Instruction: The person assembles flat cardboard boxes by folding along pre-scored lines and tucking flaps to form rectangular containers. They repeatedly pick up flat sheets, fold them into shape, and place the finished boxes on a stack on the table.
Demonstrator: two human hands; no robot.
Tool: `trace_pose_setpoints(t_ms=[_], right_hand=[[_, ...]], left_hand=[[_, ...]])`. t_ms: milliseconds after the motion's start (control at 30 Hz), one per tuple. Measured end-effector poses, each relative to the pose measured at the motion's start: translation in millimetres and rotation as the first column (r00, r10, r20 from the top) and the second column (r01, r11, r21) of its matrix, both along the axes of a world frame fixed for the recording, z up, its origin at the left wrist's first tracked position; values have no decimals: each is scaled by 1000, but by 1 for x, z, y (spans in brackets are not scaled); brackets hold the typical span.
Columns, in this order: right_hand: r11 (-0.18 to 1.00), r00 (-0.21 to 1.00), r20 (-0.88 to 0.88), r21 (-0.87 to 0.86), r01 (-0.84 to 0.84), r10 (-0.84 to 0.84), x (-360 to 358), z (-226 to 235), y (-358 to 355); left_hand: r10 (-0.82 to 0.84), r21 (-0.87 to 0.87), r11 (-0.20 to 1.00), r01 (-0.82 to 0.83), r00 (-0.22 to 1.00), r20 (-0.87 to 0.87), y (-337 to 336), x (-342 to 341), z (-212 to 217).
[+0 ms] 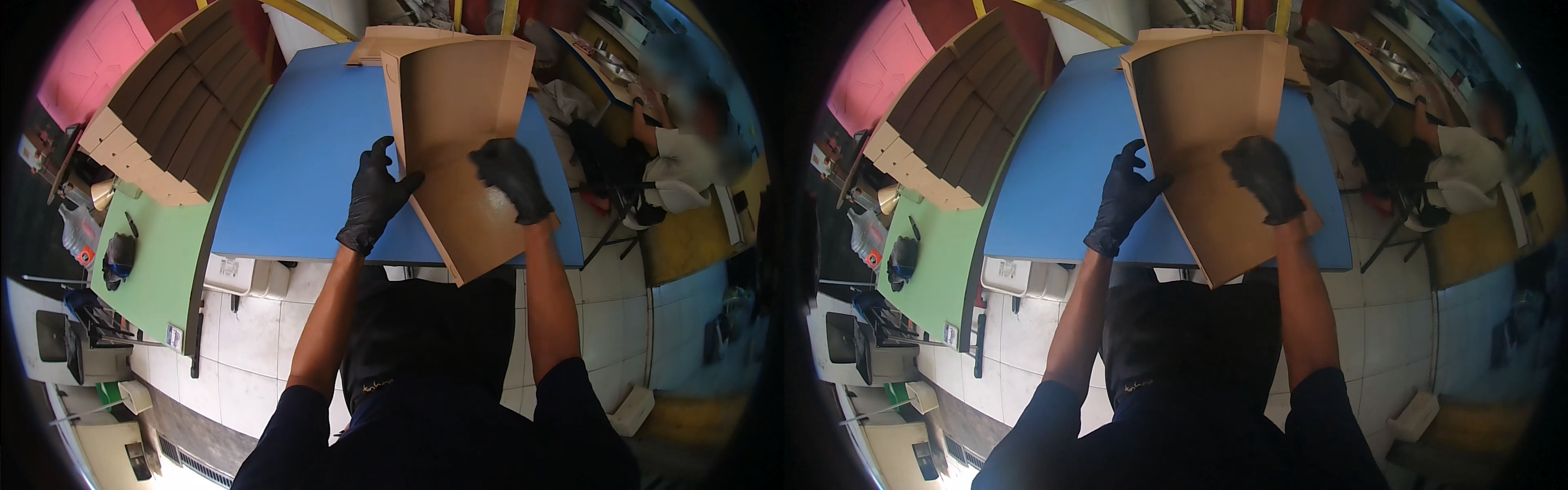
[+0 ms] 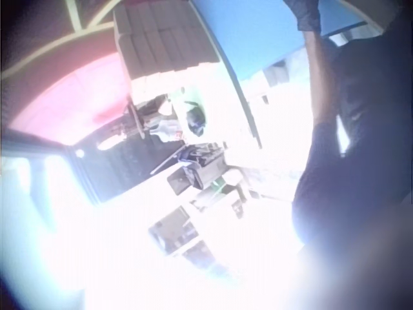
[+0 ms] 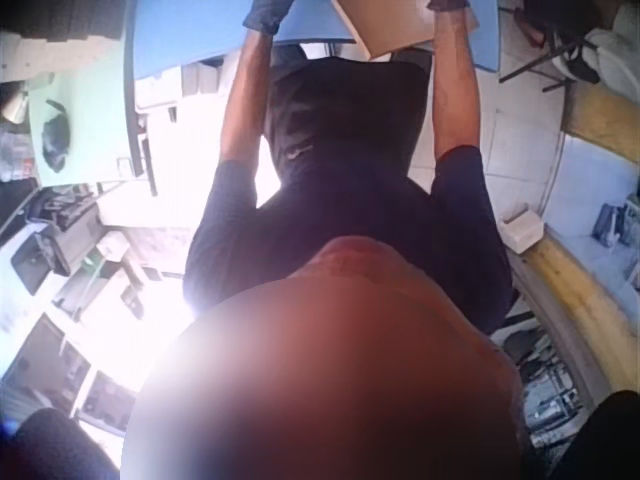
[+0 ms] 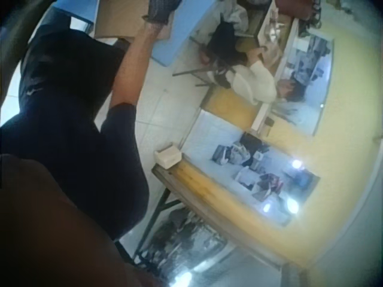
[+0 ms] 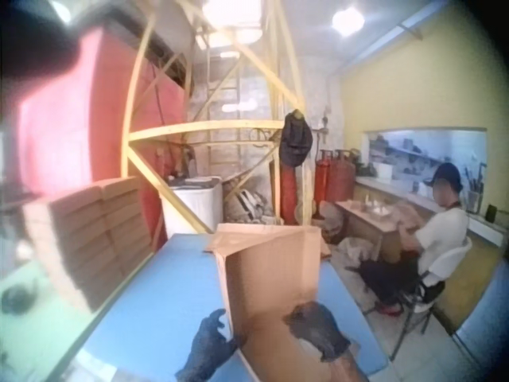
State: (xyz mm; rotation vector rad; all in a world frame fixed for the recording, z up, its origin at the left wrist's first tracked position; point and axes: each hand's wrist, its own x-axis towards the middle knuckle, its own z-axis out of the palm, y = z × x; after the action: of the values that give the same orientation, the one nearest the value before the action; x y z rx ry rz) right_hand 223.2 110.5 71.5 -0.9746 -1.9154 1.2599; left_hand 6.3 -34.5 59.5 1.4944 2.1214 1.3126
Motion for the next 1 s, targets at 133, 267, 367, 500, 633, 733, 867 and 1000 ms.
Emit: trace_pose_setpoints(t_ms=[133, 267, 367, 500, 633, 733, 867, 1000], right_hand=[[671, 867, 24, 644, 368, -498, 23, 17, 45], [865, 962, 82, 462, 195, -261, 31, 25, 65], [961, 982, 102, 241, 134, -162, 45, 25, 60], [916, 992, 90, 399, 50, -93, 58, 1, 44], [869, 973, -125, 482, -113, 195, 60, -31, 23], [991, 995, -90, 127, -31, 42, 81, -26, -3], [995, 937, -336, -12, -104, 94, 105, 2, -48], [857, 927, 370, 456, -240, 62, 103, 6, -78]], left_hand=[[-135, 78, 989, 129, 988, 72, 14, -17, 2], [-222, 117, 967, 226, 974, -49, 16, -46, 1], [-157, 69, 983, 172, 971, -181, 9, -73, 0], [-150, 176, 949, 261, 866, -476, 4, -89, -14], [-81, -44, 997, 69, 763, -641, -11, -83, -31], [-56, -57, 998, 40, 947, -315, -52, -78, -32], [-240, -138, 964, 226, 966, -94, -109, -49, -37], [-110, -109, 991, 82, 953, -283, -106, -6, -60]])
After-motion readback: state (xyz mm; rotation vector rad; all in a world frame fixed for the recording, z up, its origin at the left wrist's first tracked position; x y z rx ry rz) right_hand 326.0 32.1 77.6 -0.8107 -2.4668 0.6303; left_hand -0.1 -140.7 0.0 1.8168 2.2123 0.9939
